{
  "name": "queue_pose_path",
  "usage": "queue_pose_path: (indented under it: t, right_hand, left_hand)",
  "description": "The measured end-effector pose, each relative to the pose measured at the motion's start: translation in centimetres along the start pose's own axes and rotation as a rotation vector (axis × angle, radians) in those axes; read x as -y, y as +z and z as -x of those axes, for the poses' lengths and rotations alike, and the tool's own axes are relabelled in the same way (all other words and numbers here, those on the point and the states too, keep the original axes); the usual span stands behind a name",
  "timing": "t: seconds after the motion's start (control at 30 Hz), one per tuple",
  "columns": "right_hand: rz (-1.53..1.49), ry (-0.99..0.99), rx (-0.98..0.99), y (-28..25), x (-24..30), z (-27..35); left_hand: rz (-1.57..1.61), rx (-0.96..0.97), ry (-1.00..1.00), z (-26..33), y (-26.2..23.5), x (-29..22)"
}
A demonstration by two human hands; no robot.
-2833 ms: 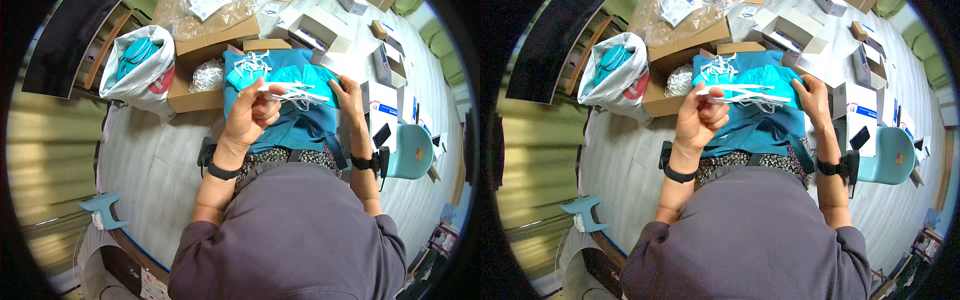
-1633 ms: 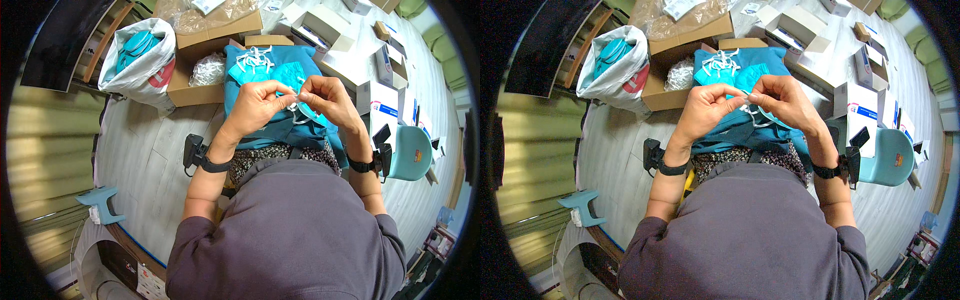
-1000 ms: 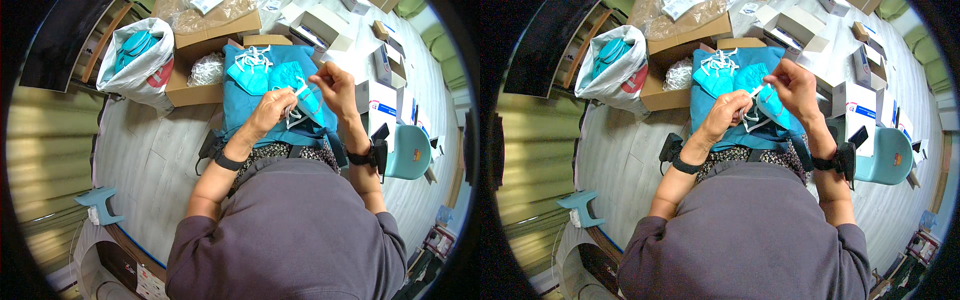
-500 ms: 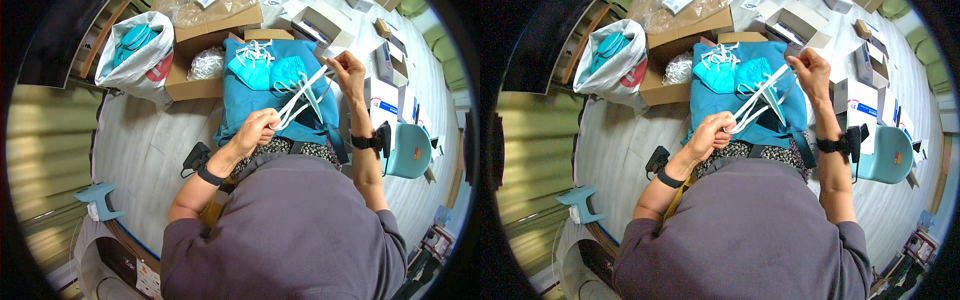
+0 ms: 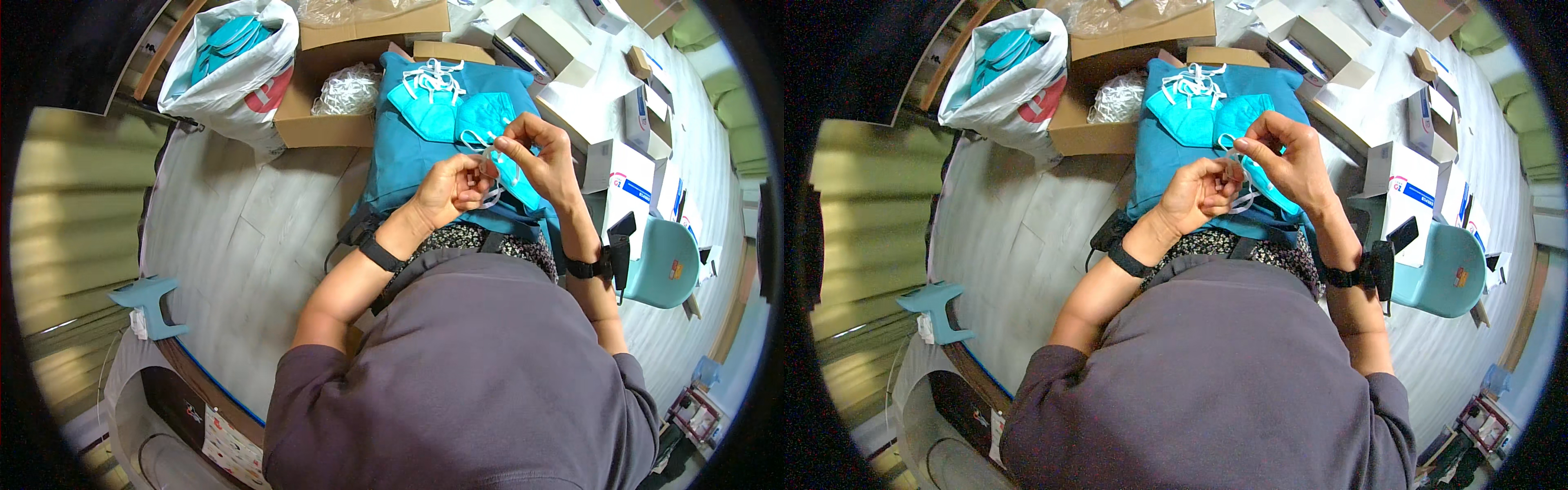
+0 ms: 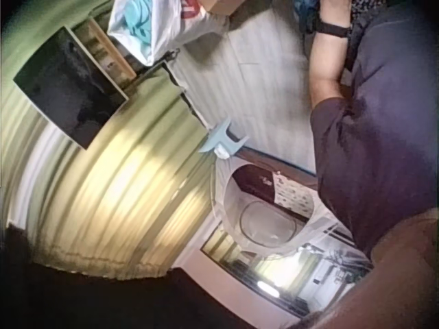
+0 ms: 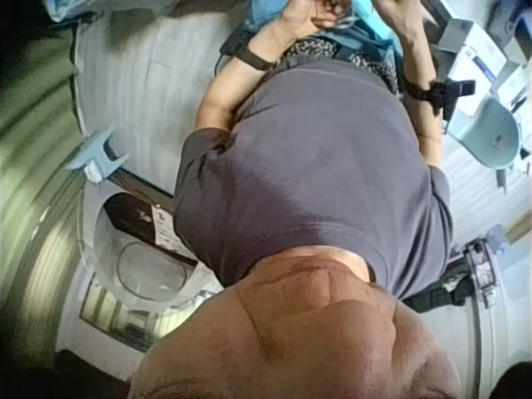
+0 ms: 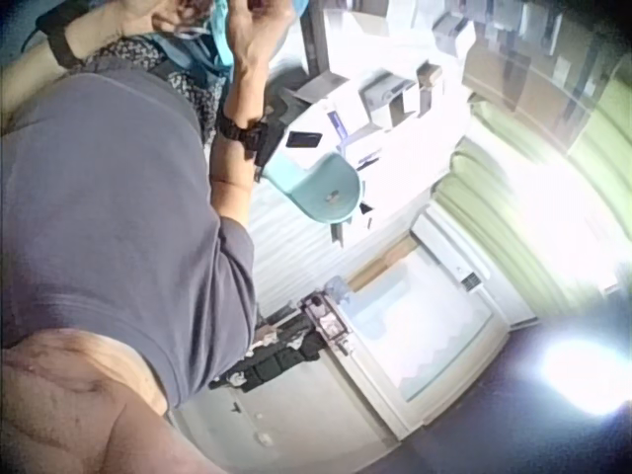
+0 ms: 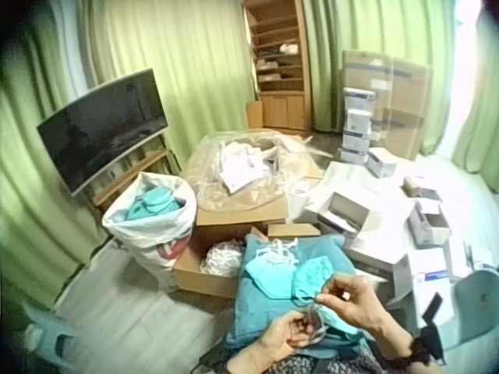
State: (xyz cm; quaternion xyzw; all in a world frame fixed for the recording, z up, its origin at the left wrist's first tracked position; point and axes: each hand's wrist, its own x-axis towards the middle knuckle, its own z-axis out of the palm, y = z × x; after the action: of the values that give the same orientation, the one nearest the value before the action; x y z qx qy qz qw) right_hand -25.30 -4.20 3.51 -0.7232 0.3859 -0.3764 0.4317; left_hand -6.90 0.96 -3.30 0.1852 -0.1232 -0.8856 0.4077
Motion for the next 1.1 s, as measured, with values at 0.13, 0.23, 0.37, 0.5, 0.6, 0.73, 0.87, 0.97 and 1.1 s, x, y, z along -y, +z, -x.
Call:
queue_pose_path:
  t: [0.13,0.23,0.37,0.5,0.6,0.73,0.87,0.97,1.1]
  right_hand:
    - [-0.039,-0.015,-0.044,0.4,0.0,0.0]
    - [-0.023,-0.018,-0.039,0.5,0.2,0.1]
    - [-0.016,0.018,-0.033,0.4,0.3,0.3]
    - [-0.094,0.034,-0.292,-0.4,-1.2,0.1]
    - [-0.136,0.037,-0.416,-2.7,-3.2,-0.4]
    - [-0.141,0.038,-0.523,-2.6,-4.0,-0.4]
    - [-0.149,0.077,-0.589,-1.7,-6.6,-0.7]
    - [-0.396,0.181,-0.525,0.6,-6.9,-1.2]
    - [-0.95,0.544,-0.336,3.8,-5.6,-1.0]
  left_hand:
    - [-0.023,-0.055,0.047,0.2,-0.7,0.2]
    - [-0.011,-0.074,0.1,-0.1,-1.3,0.1]
    - [-0.174,-0.164,0.244,0.1,-0.8,-0.2]
    - [-0.334,-0.177,0.388,1.0,-0.5,-0.7]
    - [-0.422,-0.191,0.39,1.8,-0.5,-1.2]
    - [-0.55,-0.28,0.333,2.9,-1.7,-1.6]
    - [-0.639,-0.323,0.3,3.8,-2.8,-1.7]
    - [-0.64,-0.343,0.252,4.0,-3.0,-0.9]
    - [-0.604,-0.327,0.267,3.5,-2.2,0.3]
